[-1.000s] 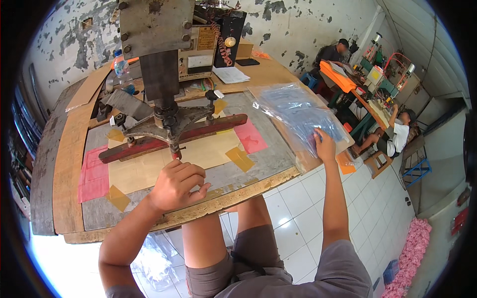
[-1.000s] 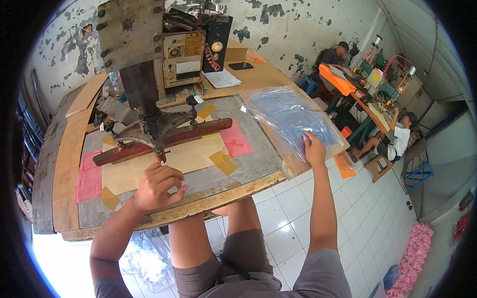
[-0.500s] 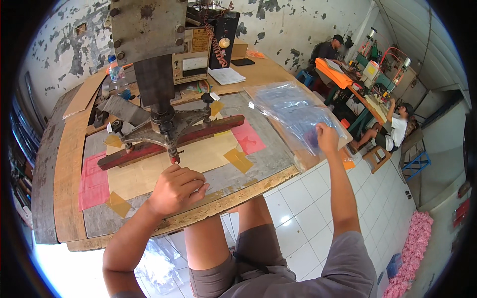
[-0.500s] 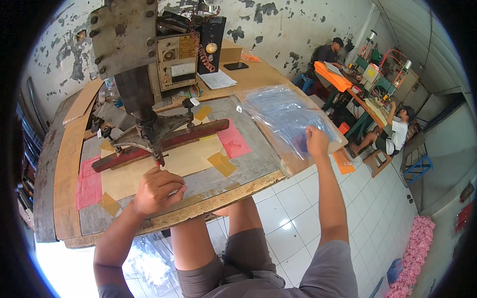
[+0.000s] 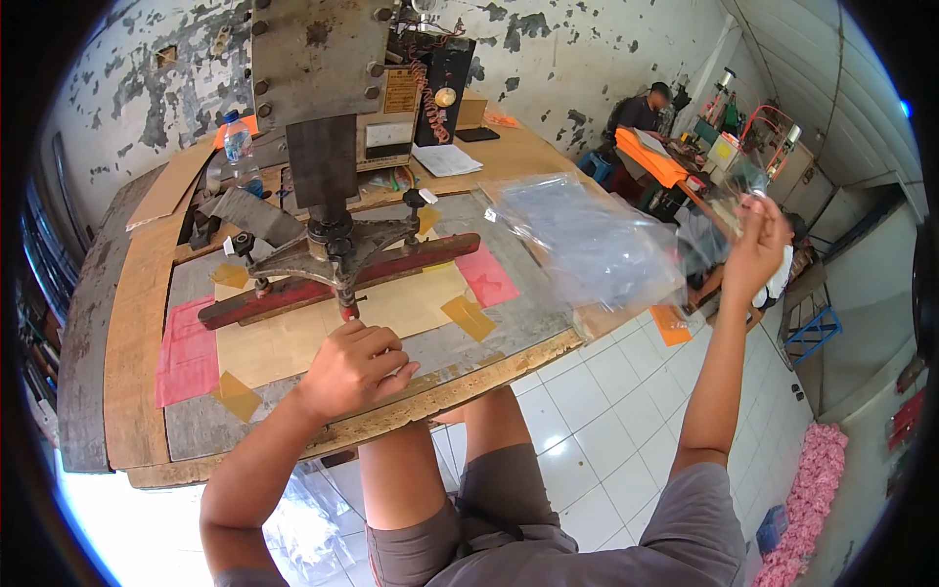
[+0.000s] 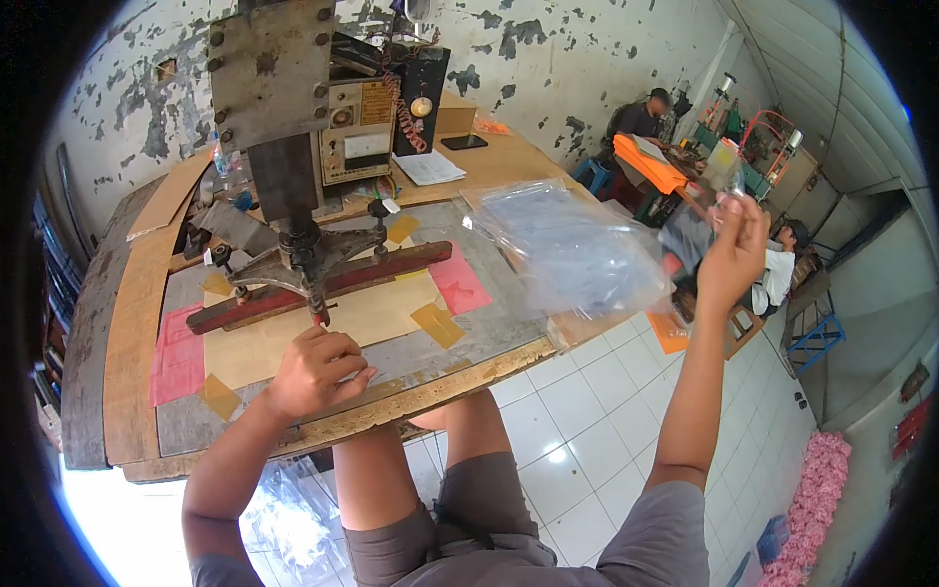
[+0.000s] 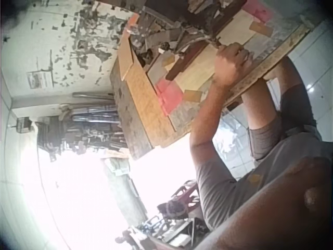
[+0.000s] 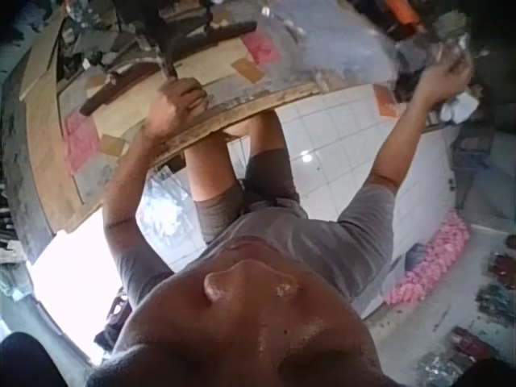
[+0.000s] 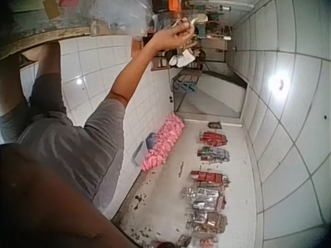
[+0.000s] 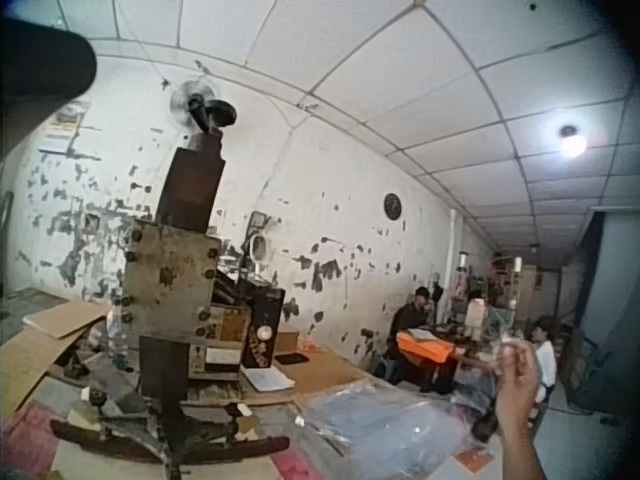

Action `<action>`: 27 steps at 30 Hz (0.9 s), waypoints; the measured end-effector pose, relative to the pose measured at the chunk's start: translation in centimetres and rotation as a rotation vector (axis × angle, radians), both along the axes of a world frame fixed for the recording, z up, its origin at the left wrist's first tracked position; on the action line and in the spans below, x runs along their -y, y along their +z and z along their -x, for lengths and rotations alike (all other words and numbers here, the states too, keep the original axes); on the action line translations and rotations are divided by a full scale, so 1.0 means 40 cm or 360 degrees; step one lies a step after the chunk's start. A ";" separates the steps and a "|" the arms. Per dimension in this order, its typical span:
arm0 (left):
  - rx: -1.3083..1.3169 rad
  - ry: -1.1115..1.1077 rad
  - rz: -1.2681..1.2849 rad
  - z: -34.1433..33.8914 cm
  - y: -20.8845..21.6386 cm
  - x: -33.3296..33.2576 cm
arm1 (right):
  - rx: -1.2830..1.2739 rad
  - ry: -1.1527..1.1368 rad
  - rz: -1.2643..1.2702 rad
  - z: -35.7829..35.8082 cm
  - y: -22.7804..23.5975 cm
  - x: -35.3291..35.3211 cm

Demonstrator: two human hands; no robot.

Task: The person holds a transparent plastic sheet, positions it on a manufacturing plate under a heat-sealing machine, and then handles the resulting bag by checking the edges and folding it.

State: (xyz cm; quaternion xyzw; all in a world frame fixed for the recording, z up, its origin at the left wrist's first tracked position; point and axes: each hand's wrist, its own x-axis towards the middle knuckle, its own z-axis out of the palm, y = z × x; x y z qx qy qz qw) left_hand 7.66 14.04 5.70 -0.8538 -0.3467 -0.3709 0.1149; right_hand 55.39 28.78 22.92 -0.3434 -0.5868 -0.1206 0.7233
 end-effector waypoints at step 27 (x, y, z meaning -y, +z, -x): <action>0.0009 0.0343 0.0117 -0.585 -0.104 -0.144 | 0.0188 0.1160 -0.0095 -0.033 -0.135 0.337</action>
